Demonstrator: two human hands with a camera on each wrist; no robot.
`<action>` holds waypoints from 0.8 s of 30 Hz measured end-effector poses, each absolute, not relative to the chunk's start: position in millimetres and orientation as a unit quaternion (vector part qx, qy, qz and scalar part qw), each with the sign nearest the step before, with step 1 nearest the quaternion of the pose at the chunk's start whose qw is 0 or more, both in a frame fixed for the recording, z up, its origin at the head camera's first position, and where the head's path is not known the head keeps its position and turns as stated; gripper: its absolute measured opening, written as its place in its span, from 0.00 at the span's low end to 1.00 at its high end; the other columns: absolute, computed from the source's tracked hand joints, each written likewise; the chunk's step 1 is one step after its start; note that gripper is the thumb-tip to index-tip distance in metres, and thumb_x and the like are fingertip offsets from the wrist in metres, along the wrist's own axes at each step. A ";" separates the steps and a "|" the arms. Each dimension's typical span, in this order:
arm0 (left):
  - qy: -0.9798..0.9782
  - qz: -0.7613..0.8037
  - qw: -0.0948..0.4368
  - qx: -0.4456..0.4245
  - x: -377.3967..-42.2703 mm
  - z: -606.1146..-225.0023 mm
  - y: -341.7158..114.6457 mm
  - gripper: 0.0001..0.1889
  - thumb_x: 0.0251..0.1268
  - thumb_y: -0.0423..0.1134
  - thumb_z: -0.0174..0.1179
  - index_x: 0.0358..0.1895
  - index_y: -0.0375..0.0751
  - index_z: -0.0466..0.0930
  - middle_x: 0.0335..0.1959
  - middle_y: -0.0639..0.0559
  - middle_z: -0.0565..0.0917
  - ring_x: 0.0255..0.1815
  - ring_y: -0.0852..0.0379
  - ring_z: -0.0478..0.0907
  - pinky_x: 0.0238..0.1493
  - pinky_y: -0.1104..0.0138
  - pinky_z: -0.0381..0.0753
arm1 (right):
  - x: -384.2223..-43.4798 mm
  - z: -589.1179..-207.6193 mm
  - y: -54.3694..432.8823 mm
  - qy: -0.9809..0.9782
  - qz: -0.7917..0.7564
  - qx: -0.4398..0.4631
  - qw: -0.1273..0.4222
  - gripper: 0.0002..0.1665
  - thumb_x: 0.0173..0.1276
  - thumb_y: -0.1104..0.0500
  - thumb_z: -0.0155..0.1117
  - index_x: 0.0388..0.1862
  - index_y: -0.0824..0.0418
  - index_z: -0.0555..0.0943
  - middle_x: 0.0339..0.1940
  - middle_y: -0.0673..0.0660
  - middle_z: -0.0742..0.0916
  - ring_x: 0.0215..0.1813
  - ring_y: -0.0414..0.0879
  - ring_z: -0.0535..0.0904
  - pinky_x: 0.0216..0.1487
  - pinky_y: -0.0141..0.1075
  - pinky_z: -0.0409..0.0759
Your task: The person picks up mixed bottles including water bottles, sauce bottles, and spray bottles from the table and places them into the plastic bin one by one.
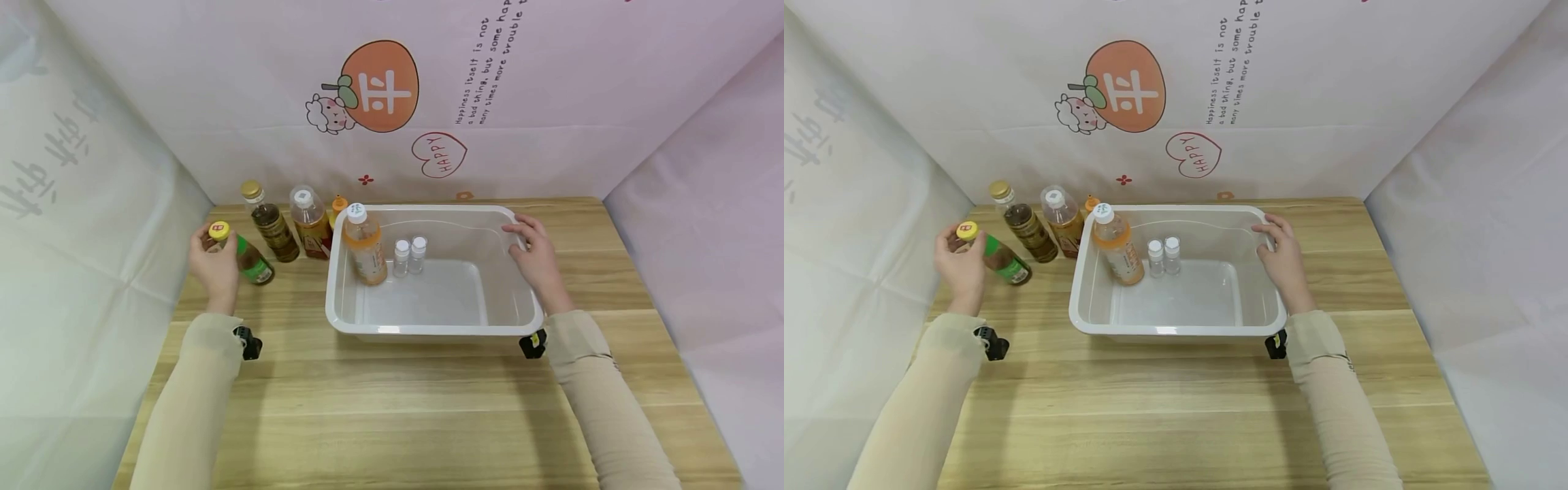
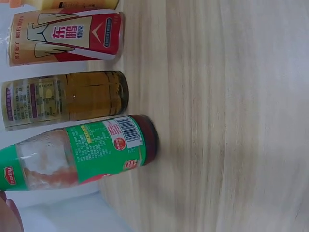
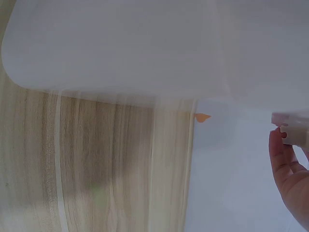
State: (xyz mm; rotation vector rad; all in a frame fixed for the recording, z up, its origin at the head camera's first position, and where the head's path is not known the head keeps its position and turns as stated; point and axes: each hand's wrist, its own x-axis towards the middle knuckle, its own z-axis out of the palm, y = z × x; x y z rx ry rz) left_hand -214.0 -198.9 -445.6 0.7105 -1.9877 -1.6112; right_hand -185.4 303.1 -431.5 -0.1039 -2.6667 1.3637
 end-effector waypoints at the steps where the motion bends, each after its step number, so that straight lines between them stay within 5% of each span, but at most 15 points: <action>1: -0.723 -0.590 0.248 0.259 -212.9 -445.3 -199.5 0.24 0.58 0.39 0.66 0.60 0.44 0.74 0.48 0.61 0.77 0.45 0.69 0.69 0.49 0.75 0.67 | -185.7 -431.7 302.9 -0.888 0.453 -0.034 0.072 0.21 0.61 0.74 0.50 0.54 0.72 0.77 0.71 0.63 0.68 0.70 0.59 0.64 0.60 0.47 0.67; 7: -0.709 -0.595 0.298 0.234 -209.5 -442.0 -198.4 0.22 0.56 0.39 0.67 0.56 0.42 0.76 0.39 0.66 0.74 0.41 0.69 0.67 0.45 0.76 0.65 | -187.5 -432.2 303.4 -0.885 0.459 -0.029 0.072 0.22 0.60 0.75 0.49 0.54 0.74 0.76 0.71 0.64 0.67 0.71 0.61 0.62 0.64 0.53 0.66; 24: -0.706 -0.599 0.351 0.141 -205.2 -396.0 -166.5 0.24 0.54 0.38 0.69 0.56 0.40 0.77 0.43 0.63 0.77 0.43 0.67 0.70 0.52 0.74 0.69 | -189.0 -432.6 305.2 -0.886 0.458 -0.036 0.062 0.21 0.62 0.75 0.49 0.55 0.73 0.76 0.72 0.64 0.66 0.72 0.62 0.60 0.67 0.57 0.64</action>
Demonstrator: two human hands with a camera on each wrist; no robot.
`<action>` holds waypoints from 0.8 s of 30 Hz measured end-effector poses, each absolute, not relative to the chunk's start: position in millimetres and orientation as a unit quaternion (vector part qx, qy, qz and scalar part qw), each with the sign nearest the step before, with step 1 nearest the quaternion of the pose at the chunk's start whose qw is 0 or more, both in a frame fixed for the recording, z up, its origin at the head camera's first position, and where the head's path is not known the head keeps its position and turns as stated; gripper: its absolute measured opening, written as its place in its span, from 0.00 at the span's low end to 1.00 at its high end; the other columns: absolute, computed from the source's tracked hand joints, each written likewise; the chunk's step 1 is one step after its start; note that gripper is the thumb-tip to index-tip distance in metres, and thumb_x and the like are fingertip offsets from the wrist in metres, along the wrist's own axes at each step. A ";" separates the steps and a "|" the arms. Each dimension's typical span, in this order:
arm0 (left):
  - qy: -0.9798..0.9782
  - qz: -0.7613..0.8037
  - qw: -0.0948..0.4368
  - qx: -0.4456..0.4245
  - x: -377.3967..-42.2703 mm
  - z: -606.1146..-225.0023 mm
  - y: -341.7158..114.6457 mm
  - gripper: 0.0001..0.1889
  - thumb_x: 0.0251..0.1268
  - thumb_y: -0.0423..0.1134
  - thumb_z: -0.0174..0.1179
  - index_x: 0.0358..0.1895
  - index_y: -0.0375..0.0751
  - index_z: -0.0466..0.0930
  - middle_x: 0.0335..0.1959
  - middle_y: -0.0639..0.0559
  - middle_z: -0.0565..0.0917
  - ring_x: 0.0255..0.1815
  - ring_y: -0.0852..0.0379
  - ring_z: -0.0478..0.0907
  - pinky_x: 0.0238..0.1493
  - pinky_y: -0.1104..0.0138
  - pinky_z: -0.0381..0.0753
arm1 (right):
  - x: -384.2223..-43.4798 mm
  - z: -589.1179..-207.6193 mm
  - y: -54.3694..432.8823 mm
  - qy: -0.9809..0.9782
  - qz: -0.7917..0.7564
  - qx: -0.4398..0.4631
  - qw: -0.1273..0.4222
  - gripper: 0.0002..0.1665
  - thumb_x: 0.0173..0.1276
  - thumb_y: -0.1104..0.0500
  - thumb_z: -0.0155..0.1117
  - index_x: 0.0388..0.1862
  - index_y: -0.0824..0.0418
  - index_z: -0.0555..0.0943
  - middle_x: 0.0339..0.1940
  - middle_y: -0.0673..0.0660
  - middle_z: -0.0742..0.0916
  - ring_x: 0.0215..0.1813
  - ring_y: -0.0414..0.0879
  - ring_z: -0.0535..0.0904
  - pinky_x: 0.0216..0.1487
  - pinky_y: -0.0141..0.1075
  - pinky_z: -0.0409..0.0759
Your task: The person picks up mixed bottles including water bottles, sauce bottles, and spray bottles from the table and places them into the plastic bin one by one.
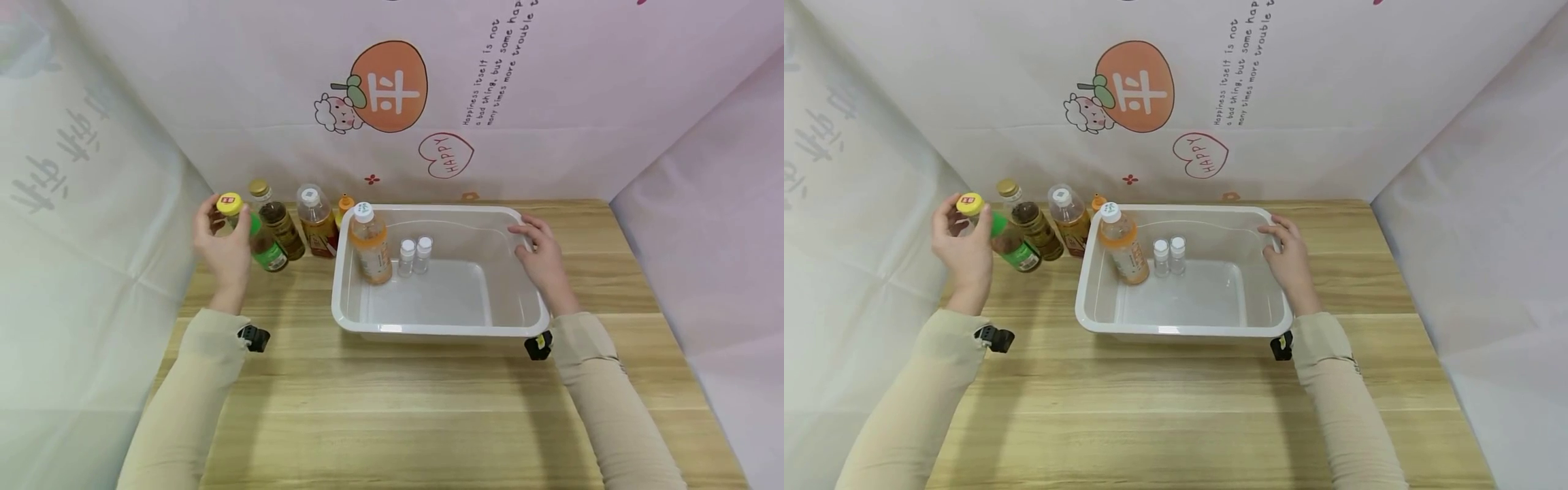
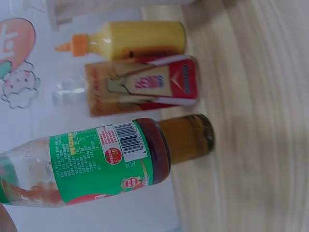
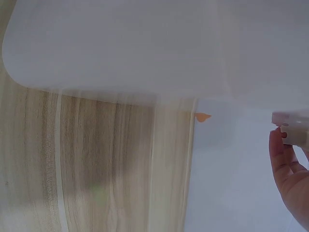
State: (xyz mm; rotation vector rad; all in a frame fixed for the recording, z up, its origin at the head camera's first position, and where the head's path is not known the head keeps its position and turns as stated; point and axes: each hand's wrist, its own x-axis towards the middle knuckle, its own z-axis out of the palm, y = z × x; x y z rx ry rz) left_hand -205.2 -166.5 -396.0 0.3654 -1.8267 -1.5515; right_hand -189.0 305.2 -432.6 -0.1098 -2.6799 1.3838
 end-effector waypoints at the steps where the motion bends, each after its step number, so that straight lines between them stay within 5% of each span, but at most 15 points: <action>1: -0.705 -0.600 0.351 0.137 -205.2 -393.8 -164.3 0.24 0.54 0.38 0.69 0.56 0.39 0.77 0.43 0.63 0.77 0.43 0.67 0.70 0.52 0.73 0.69 | -188.9 -432.6 305.2 -0.886 0.457 -0.037 0.061 0.21 0.62 0.75 0.49 0.55 0.73 0.76 0.72 0.64 0.66 0.72 0.62 0.60 0.67 0.57 0.64; 10: -0.702 -0.608 0.356 0.103 -202.0 -374.8 -146.9 0.24 0.54 0.36 0.68 0.56 0.39 0.76 0.42 0.66 0.74 0.43 0.66 0.69 0.51 0.73 0.68 | -188.9 -433.8 305.2 -0.888 0.453 -0.037 0.066 0.22 0.60 0.74 0.49 0.54 0.73 0.76 0.72 0.63 0.67 0.72 0.60 0.62 0.64 0.52 0.66; 19: -0.682 -0.609 0.402 0.049 -198.2 -358.2 -127.6 0.22 0.52 0.33 0.68 0.53 0.35 0.78 0.40 0.65 0.74 0.41 0.67 0.70 0.51 0.73 0.69 | -186.8 -433.9 304.5 -0.889 0.450 -0.030 0.081 0.22 0.59 0.75 0.50 0.53 0.73 0.77 0.71 0.63 0.69 0.70 0.59 0.63 0.55 0.33 0.63; 24: -0.673 -0.612 0.416 0.019 -193.4 -349.8 -114.4 0.22 0.50 0.33 0.68 0.52 0.32 0.78 0.40 0.65 0.74 0.40 0.67 0.71 0.47 0.74 0.71 | -186.3 -433.9 303.9 -0.888 0.451 -0.030 0.079 0.22 0.59 0.75 0.51 0.54 0.73 0.77 0.71 0.63 0.68 0.70 0.59 0.63 0.56 0.36 0.65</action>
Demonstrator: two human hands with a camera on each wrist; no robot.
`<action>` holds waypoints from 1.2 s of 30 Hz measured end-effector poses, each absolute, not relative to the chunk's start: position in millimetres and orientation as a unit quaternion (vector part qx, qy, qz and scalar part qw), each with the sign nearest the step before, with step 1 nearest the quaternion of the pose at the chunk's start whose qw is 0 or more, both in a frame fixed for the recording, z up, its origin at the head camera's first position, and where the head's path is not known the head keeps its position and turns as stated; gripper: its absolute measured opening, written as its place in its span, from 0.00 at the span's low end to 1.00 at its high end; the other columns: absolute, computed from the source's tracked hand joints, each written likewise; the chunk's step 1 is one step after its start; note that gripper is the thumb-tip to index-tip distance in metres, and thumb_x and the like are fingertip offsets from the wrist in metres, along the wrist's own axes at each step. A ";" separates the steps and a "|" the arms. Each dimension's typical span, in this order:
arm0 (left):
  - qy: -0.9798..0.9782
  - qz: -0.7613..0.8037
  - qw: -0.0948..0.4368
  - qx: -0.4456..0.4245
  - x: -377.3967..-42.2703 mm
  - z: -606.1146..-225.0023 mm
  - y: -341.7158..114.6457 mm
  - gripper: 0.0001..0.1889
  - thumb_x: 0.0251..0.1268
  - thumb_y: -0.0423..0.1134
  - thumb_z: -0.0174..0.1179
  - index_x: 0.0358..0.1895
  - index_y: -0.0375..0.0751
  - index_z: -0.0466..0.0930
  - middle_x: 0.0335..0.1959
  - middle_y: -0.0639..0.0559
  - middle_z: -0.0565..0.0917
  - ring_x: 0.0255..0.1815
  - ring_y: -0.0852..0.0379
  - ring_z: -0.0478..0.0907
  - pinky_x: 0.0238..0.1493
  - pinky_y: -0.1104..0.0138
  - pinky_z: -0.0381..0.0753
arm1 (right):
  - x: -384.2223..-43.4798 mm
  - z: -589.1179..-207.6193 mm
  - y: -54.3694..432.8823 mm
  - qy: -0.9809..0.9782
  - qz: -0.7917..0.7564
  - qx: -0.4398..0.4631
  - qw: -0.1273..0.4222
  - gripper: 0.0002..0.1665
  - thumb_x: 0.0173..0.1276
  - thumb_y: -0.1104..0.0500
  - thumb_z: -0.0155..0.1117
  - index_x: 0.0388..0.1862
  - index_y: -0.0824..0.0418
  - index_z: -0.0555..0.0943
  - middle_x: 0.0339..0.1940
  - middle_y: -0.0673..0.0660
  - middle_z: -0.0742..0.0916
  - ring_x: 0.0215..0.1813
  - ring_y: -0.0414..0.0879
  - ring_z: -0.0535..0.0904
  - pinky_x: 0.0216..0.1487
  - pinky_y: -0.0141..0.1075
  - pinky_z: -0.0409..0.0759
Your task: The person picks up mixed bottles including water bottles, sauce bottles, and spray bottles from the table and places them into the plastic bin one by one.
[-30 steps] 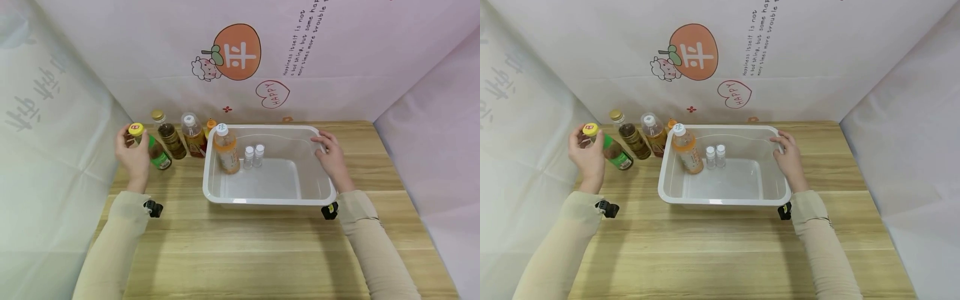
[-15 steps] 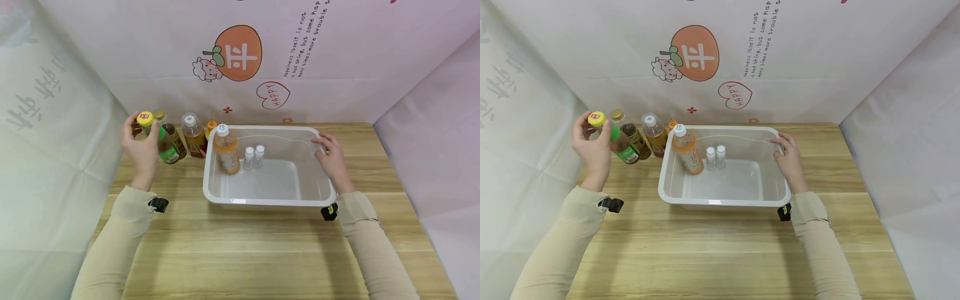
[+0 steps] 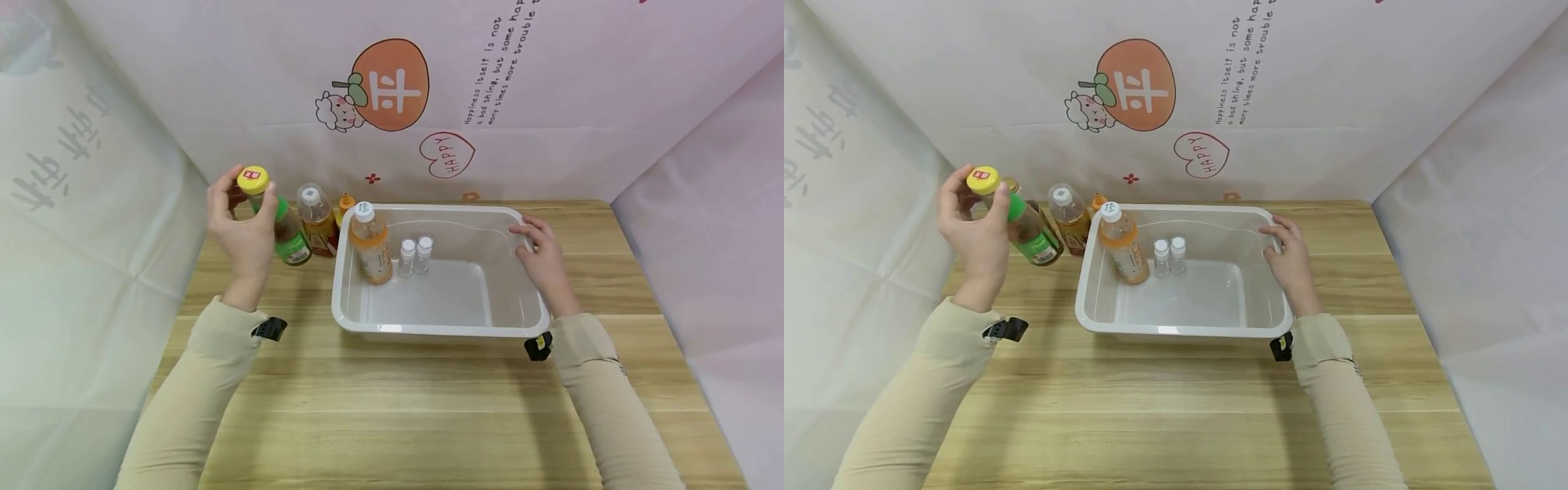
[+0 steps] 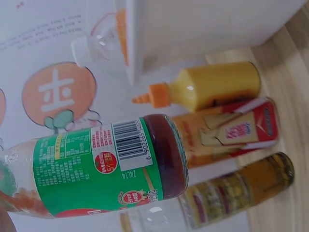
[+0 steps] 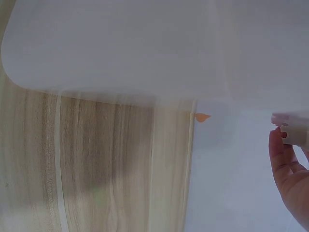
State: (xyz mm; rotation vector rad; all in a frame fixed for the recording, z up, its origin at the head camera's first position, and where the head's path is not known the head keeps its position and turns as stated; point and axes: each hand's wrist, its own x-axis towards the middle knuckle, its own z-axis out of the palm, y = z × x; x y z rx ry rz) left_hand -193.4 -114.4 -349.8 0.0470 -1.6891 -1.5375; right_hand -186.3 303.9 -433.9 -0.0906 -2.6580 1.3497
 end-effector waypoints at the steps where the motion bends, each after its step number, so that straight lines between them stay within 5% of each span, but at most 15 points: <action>1: -0.672 -0.612 0.416 0.012 -192.5 -348.4 -112.1 0.22 0.50 0.33 0.68 0.51 0.33 0.78 0.40 0.65 0.75 0.40 0.67 0.71 0.47 0.74 0.71 | -186.4 -434.1 303.9 -0.889 0.451 -0.031 0.080 0.22 0.59 0.75 0.51 0.53 0.73 0.77 0.71 0.64 0.68 0.70 0.60 0.63 0.57 0.37 0.65; 16: -0.690 -0.617 0.374 -0.054 -180.0 -338.3 -84.2 0.23 0.50 0.34 0.67 0.52 0.31 0.78 0.39 0.66 0.74 0.40 0.68 0.71 0.42 0.75 0.71 | -188.3 -434.6 304.3 -0.890 0.449 -0.036 0.076 0.22 0.60 0.74 0.50 0.54 0.72 0.77 0.71 0.62 0.68 0.69 0.59 0.64 0.57 0.39 0.66; 25: -0.711 -0.599 0.351 -0.111 -179.4 -333.9 -70.2 0.22 0.51 0.34 0.67 0.51 0.31 0.78 0.39 0.67 0.73 0.38 0.68 0.71 0.42 0.75 0.72 | -189.2 -433.0 303.7 -0.888 0.453 -0.038 0.067 0.23 0.61 0.74 0.50 0.56 0.72 0.76 0.72 0.62 0.66 0.69 0.61 0.65 0.64 0.54 0.68; 36: -0.731 -0.575 0.321 -0.179 -179.2 -333.4 -54.9 0.23 0.51 0.34 0.67 0.51 0.27 0.76 0.42 0.34 0.77 0.40 0.70 0.70 0.43 0.77 0.73 | -188.1 -434.3 304.0 -0.889 0.451 -0.039 0.068 0.22 0.62 0.74 0.50 0.55 0.72 0.76 0.72 0.63 0.67 0.69 0.60 0.64 0.63 0.53 0.68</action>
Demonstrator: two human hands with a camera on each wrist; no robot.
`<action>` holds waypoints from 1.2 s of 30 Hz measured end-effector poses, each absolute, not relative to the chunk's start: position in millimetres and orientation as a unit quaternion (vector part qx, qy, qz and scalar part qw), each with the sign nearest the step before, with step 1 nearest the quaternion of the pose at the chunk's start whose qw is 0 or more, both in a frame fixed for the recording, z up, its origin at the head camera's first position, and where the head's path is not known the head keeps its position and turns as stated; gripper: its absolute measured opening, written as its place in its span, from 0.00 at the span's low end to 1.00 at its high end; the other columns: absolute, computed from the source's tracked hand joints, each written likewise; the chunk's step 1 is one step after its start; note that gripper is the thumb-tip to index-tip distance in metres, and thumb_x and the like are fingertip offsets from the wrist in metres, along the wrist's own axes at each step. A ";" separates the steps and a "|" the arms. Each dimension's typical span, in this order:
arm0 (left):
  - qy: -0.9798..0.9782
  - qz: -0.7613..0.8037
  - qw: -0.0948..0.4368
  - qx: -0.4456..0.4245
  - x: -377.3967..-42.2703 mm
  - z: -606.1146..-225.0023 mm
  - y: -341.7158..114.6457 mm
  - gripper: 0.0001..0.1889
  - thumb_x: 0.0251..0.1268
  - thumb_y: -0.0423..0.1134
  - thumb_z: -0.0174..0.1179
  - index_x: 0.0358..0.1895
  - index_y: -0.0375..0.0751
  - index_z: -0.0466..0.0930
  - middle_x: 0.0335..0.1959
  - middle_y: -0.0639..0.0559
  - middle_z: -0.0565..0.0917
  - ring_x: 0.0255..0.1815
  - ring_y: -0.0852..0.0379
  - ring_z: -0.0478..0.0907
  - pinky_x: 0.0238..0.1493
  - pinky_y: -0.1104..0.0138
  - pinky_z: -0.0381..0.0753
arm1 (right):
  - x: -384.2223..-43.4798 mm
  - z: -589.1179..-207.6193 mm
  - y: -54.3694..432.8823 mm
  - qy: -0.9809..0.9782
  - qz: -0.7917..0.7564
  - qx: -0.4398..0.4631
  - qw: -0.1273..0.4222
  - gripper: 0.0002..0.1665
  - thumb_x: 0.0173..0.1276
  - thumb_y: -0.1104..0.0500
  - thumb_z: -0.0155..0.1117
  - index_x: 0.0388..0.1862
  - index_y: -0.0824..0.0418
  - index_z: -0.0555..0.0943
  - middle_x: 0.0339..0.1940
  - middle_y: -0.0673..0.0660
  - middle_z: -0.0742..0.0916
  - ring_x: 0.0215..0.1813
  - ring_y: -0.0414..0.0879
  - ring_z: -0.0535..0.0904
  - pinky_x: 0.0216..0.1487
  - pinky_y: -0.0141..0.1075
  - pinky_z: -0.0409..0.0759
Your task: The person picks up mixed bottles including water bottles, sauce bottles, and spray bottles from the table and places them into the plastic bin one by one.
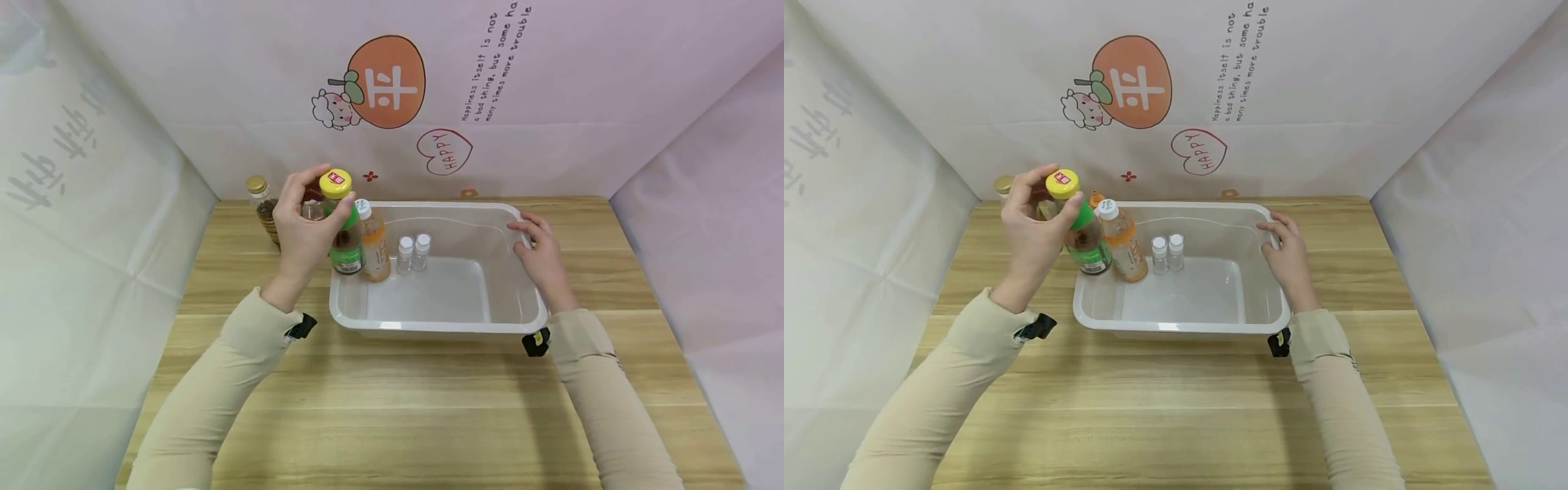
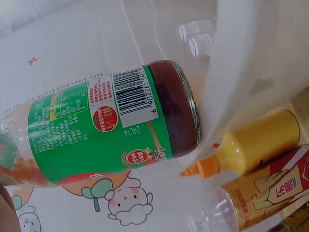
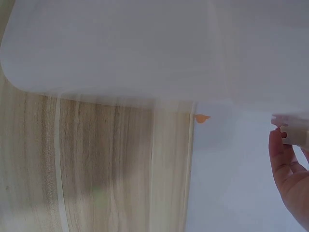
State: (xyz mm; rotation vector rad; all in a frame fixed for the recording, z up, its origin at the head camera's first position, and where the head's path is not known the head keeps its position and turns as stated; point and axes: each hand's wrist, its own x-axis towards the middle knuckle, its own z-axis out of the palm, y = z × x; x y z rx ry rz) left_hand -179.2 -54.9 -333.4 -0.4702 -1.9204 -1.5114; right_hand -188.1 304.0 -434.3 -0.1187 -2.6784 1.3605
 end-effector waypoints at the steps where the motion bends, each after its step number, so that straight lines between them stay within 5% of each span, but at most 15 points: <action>1: -0.732 -0.575 0.319 -0.180 -179.2 -333.6 -53.4 0.23 0.51 0.34 0.67 0.51 0.27 0.76 0.43 0.34 0.77 0.40 0.70 0.70 0.43 0.77 0.73 | -188.0 -434.4 304.0 -0.889 0.451 -0.040 0.067 0.22 0.61 0.74 0.50 0.55 0.72 0.76 0.72 0.63 0.67 0.68 0.60 0.64 0.63 0.52 0.68; 12: -0.744 -0.571 0.291 -0.187 -181.1 -339.3 -40.3 0.22 0.53 0.32 0.68 0.52 0.29 0.76 0.43 0.35 0.78 0.40 0.68 0.69 0.41 0.76 0.74 | -187.8 -434.0 304.0 -0.888 0.454 -0.041 0.062 0.22 0.61 0.74 0.50 0.56 0.72 0.76 0.72 0.63 0.66 0.68 0.61 0.65 0.63 0.53 0.68; 24: -0.799 -0.537 0.184 -0.198 -185.2 -355.1 -31.5 0.22 0.51 0.34 0.70 0.52 0.34 0.78 0.43 0.41 0.80 0.40 0.55 0.73 0.36 0.75 0.72 | -187.6 -432.9 304.0 -0.883 0.463 -0.040 0.071 0.22 0.60 0.75 0.51 0.55 0.72 0.76 0.71 0.63 0.67 0.68 0.60 0.65 0.62 0.49 0.68; 32: -0.820 -0.520 0.112 -0.211 -183.5 -364.0 -27.5 0.22 0.53 0.32 0.69 0.53 0.33 0.78 0.47 0.41 0.81 0.45 0.50 0.78 0.47 0.61 0.83 | -189.4 -434.0 304.3 -0.885 0.458 -0.042 0.069 0.22 0.61 0.75 0.51 0.55 0.72 0.76 0.71 0.63 0.67 0.66 0.60 0.66 0.61 0.48 0.68; 36: -0.845 -0.483 0.084 -0.214 -183.6 -370.3 -23.2 0.22 0.56 0.34 0.67 0.56 0.35 0.77 0.53 0.43 0.82 0.49 0.50 0.80 0.51 0.62 0.83 | -188.9 -434.7 304.6 -0.887 0.455 -0.044 0.063 0.22 0.61 0.74 0.50 0.56 0.71 0.76 0.72 0.63 0.66 0.67 0.60 0.66 0.63 0.51 0.68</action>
